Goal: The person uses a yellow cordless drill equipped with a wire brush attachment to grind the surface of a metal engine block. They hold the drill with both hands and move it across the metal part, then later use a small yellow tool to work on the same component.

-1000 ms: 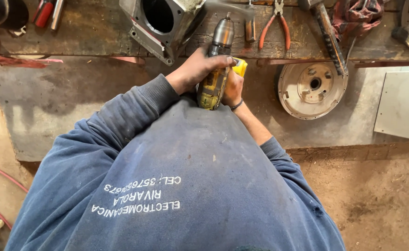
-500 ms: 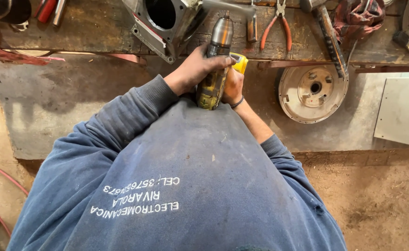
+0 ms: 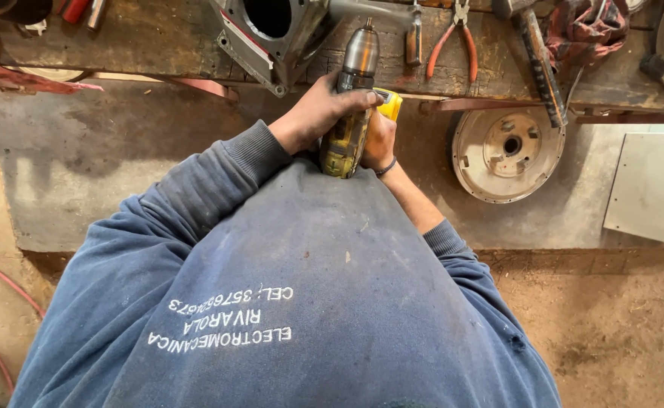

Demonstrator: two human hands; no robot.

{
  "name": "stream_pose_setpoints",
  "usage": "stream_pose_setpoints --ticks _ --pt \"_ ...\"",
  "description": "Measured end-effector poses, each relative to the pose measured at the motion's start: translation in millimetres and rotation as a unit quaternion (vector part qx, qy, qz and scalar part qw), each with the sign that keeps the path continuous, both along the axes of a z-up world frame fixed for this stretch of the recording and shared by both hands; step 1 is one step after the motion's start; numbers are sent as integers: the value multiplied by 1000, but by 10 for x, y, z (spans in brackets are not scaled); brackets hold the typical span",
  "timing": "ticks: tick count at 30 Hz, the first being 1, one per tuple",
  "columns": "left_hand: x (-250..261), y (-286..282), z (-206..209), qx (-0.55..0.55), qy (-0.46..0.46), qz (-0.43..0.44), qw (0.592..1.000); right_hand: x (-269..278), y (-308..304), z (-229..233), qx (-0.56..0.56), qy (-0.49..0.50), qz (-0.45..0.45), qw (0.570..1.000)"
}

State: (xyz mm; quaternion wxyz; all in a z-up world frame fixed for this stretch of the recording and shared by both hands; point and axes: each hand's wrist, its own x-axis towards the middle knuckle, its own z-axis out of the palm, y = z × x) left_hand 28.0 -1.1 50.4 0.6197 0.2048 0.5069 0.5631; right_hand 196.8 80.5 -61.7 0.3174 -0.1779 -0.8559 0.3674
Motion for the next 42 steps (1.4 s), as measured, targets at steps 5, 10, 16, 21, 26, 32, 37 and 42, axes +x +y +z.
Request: stream_pose_setpoints --ticks 5,10,16,21,26,32,37,42 --pt "24 -26 -28 9 -13 -8 1000 24 -58 92 -21 16 8 1000" --pt "29 -43 6 3 3 -8 1000 19 -63 70 -5 -1 -4 1000" --pt "14 -82 22 22 -12 -15 1000 42 -87 59 -3 3 3 1000" --pt "16 -101 -76 26 -10 -9 1000 -12 -115 162 -15 4 11 1000" --pt "16 -181 89 11 5 -13 1000 22 -170 113 -7 -9 11 1000" --pt "51 -241 -95 21 -24 2 999 47 -254 111 -17 -13 8 1000" --pt "50 -297 -130 35 -27 -3 999 16 -318 169 -19 -8 12 1000" --pt "56 -339 -125 43 -32 -2 999 18 -348 131 -14 -8 7 1000"
